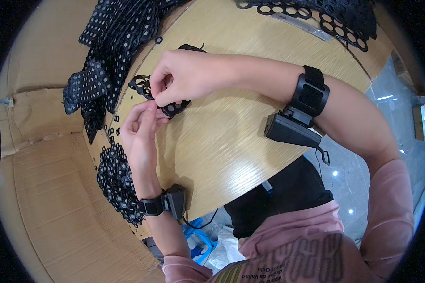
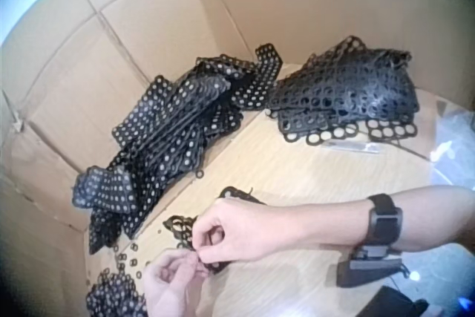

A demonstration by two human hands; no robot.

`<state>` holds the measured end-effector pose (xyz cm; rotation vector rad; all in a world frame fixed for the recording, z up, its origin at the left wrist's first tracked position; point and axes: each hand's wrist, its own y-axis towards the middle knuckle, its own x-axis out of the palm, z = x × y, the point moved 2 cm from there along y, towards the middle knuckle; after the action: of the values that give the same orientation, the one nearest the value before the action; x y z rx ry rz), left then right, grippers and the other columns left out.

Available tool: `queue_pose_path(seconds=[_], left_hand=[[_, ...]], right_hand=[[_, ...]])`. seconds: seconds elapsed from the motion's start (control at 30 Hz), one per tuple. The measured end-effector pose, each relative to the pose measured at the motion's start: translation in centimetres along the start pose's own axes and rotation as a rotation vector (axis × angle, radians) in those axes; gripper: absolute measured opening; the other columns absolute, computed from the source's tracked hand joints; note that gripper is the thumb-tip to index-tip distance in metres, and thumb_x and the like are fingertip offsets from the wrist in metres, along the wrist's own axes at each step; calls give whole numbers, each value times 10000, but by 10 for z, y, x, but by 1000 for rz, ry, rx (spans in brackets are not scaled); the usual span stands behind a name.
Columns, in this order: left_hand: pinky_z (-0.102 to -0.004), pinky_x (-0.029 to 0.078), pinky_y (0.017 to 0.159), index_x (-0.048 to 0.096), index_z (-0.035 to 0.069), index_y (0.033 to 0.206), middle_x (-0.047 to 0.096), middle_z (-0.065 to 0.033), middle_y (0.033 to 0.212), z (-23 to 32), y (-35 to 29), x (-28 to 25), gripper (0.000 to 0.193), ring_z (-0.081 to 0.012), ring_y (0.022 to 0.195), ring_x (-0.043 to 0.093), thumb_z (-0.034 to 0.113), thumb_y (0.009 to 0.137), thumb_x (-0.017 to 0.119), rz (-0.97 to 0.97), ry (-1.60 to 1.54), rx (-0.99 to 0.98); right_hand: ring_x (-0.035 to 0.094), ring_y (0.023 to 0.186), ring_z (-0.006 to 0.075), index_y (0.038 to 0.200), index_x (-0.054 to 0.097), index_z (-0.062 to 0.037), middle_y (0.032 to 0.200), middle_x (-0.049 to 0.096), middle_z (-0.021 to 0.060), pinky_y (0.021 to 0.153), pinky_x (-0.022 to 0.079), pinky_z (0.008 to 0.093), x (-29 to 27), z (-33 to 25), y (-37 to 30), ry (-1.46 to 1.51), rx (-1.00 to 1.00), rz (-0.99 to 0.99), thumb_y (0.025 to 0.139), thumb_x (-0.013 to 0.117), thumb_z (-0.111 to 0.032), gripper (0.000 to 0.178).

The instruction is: Manually assemble black plastic grid components by inserting small circular black pieces into the circular holes of a larger plastic grid.

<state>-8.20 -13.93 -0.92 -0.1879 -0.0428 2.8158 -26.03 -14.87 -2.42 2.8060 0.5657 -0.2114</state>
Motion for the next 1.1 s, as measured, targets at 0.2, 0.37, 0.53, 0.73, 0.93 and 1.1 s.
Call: queue_pose_path(seconds=[0.2,0.37,0.53,0.73,0.93,1.1], left_hand=[[-266,513,708,600,-62,998,666,-135,851,-3,3,-12,164,-174,756,644,74,908,579,-35,-14,38],[-268,515,678,606,-72,991,671,-162,840,7,3,-33,164,-196,722,653,63,902,574,53,-81,-53],[-263,442,726,622,-19,980,644,-82,853,14,3,-44,175,-151,794,600,124,883,594,223,-16,-30],[-273,440,717,647,24,989,648,-75,821,7,11,-101,229,-164,755,601,178,823,614,545,571,-120],[-287,473,717,649,45,1039,642,-114,887,-6,11,-96,288,-160,815,586,199,796,655,545,1344,110],[-202,455,662,614,-11,1044,612,-46,907,10,7,-15,192,-79,789,560,118,902,604,89,469,303]], right_hand=[[523,589,64,774,627,9,654,581,7,535,414,216,0,-4,0,94,39,28,778,629,-110,119],[522,558,63,749,628,-11,641,577,2,519,410,214,-1,-3,4,151,153,127,778,630,-155,146],[500,536,64,671,602,-42,593,548,-22,495,398,218,-10,8,4,-17,200,267,779,614,-195,188],[416,497,85,548,502,-98,517,436,-29,484,356,249,-20,6,7,156,215,269,789,598,-277,315],[489,612,99,640,547,-78,640,504,3,557,422,243,-16,-1,6,225,280,194,770,586,-261,228],[551,683,107,716,600,-39,688,552,10,640,481,238,-13,1,2,336,277,79,775,601,-230,200]])
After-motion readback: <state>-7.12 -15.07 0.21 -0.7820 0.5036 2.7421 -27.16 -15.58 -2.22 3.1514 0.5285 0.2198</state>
